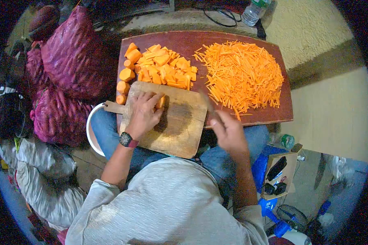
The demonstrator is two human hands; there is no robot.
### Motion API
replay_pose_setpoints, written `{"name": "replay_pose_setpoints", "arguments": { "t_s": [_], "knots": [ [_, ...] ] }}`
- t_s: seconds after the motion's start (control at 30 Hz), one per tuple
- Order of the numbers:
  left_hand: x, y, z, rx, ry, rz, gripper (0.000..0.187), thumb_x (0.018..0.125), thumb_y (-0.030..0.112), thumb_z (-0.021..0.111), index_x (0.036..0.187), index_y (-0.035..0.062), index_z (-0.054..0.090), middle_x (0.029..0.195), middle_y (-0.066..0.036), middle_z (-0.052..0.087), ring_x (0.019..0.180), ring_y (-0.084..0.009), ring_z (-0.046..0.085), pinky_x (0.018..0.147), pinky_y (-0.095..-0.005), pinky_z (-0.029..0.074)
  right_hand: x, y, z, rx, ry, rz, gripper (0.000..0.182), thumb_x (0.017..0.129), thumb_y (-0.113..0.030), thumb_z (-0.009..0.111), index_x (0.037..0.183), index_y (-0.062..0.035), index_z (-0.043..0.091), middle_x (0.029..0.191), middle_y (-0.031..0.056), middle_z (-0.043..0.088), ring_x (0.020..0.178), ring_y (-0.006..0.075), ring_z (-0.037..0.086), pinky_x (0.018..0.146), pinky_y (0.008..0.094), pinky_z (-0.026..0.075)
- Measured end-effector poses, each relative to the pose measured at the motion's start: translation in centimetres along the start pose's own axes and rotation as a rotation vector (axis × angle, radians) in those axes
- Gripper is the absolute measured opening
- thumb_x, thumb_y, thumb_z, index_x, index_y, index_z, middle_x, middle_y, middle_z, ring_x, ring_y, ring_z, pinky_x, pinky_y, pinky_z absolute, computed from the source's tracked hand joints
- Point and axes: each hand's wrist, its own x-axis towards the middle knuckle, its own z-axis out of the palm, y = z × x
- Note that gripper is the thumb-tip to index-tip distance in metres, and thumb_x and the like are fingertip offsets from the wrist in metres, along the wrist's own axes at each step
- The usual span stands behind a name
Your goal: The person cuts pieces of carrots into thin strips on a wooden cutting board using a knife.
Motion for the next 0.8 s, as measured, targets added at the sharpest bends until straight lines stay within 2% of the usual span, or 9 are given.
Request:
{"name": "replay_pose_setpoints", "arguments": {
  "t_s": [0.07, 0.13, 0.2, 0.27, 0.43, 0.5, 0.63, 0.7, 0.8],
  "knots": [
    [-0.2, -0.1, 0.5, -0.009, -0.042, -0.029, 0.051, 0.081, 0.008, 0.083, 0.132, 0.0073, 0.075, 0.117, -0.015, 0.07, 0.114, -0.0361, 0.063, 0.101, -0.0514, 0.043, -0.8, 0.1, 1.9, -0.023, 0.011, -0.061, 0.03, 0.107, -0.014, 0.066, 0.131, 0.0025, 0.069, 0.099, 0.0205, 0.077, 0.09, 0.0251, 0.076, 0.086, 0.0386, 0.058],
    [-1.0, 0.6, 1.2, -0.119, -0.04, -0.012, 0.051, 0.082, 0.005, 0.081, 0.133, 0.006, 0.074, 0.113, -0.017, 0.07, 0.112, -0.0379, 0.063, 0.1, -0.0507, 0.044, -1.3, 0.1, 3.5, 0.082, -0.091, -0.154, 0.036, 0.108, -0.013, 0.067, 0.139, 0.0041, 0.067, 0.094, 0.001, 0.07, 0.076, 0.0063, 0.059, 0.068, 0.0274, 0.051],
    [-2.1, 2.2, 2.1, -0.187, -0.029, 0.011, 0.051, 0.082, 0.002, 0.08, 0.133, 0.0037, 0.074, 0.113, -0.019, 0.069, 0.11, -0.0398, 0.063, 0.098, -0.0497, 0.046, -2.2, -1.0, 4.1, 0.153, -0.127, -0.011, 0.034, 0.108, -0.013, 0.066, 0.138, 0.0039, 0.067, 0.09, 0.0014, 0.069, 0.074, 0.0066, 0.057, 0.066, 0.0285, 0.05],
    [-3.4, 3.9, 2.8, -0.202, -0.026, 0.054, 0.05, 0.079, 0.002, 0.079, 0.129, 0.0026, 0.071, 0.115, -0.018, 0.065, 0.112, -0.039, 0.061, 0.098, -0.0497, 0.047, -2.7, -2.1, 4.1, 0.145, -0.199, 0.132, 0.033, 0.107, -0.015, 0.067, 0.133, 0.0049, 0.067, 0.099, 0.0274, 0.075, 0.091, 0.0315, 0.077, 0.085, 0.0419, 0.058],
    [-4.4, 4.7, 1.0, -0.319, -0.127, 0.08, 0.045, 0.078, -0.006, 0.075, 0.122, -0.0026, 0.075, 0.114, -0.02, 0.063, 0.112, -0.0421, 0.06, 0.1, -0.0483, 0.051, -3.1, -3.2, 4.1, 0.138, -0.202, 0.151, 0.034, 0.106, -0.017, 0.068, 0.133, 0.004, 0.067, 0.102, 0.0298, 0.074, 0.094, 0.0376, 0.077, 0.086, 0.0434, 0.058],
    [-4.4, 4.8, 0.5, -0.253, -0.17, 0.11, 0.046, 0.076, -0.007, 0.074, 0.122, -0.0035, 0.074, 0.116, -0.021, 0.062, 0.114, -0.0425, 0.059, 0.102, -0.0491, 0.051, -3.1, -2.9, 4.3, 0.081, -0.204, 0.055, 0.033, 0.107, -0.017, 0.067, 0.134, 0.0026, 0.066, 0.106, 0.0304, 0.075, 0.098, 0.0462, 0.076, 0.086, 0.047, 0.058],
    [-4.4, 4.3, 0.9, -0.192, -0.227, 0.126, 0.049, 0.073, -0.009, 0.073, 0.122, -0.0056, 0.074, 0.121, -0.023, 0.059, 0.118, -0.0446, 0.057, 0.106, -0.0506, 0.051, -5.0, -1.9, 4.6, -0.008, -0.187, -0.06, 0.031, 0.107, -0.012, 0.065, 0.134, 0.0027, 0.065, 0.096, 0.0252, 0.072, 0.087, 0.0399, 0.075, 0.078, 0.0454, 0.056],
    [-4.2, 4.2, 1.0, -0.201, -0.221, 0.145, 0.048, 0.073, -0.008, 0.073, 0.121, -0.0058, 0.073, 0.121, -0.023, 0.059, 0.118, -0.0445, 0.057, 0.106, -0.0503, 0.052, -5.9, -1.9, 4.7, -0.104, -0.181, -0.107, 0.033, 0.107, -0.012, 0.065, 0.137, 0.0013, 0.062, 0.108, 0.0277, 0.074, 0.097, 0.0507, 0.072, 0.081, 0.0511, 0.058],
    [-4.0, 4.1, 0.6, -0.183, -0.248, 0.167, 0.047, 0.072, -0.006, 0.074, 0.119, -0.006, 0.073, 0.123, -0.023, 0.059, 0.119, -0.0443, 0.056, 0.107, -0.0496, 0.052, -7.3, -2.9, 4.2, -0.238, -0.222, -0.065, 0.034, 0.106, -0.013, 0.065, 0.137, 0.0005, 0.06, 0.113, 0.0285, 0.073, 0.1, 0.052, 0.072, 0.084, 0.0556, 0.058]
  ]
}}
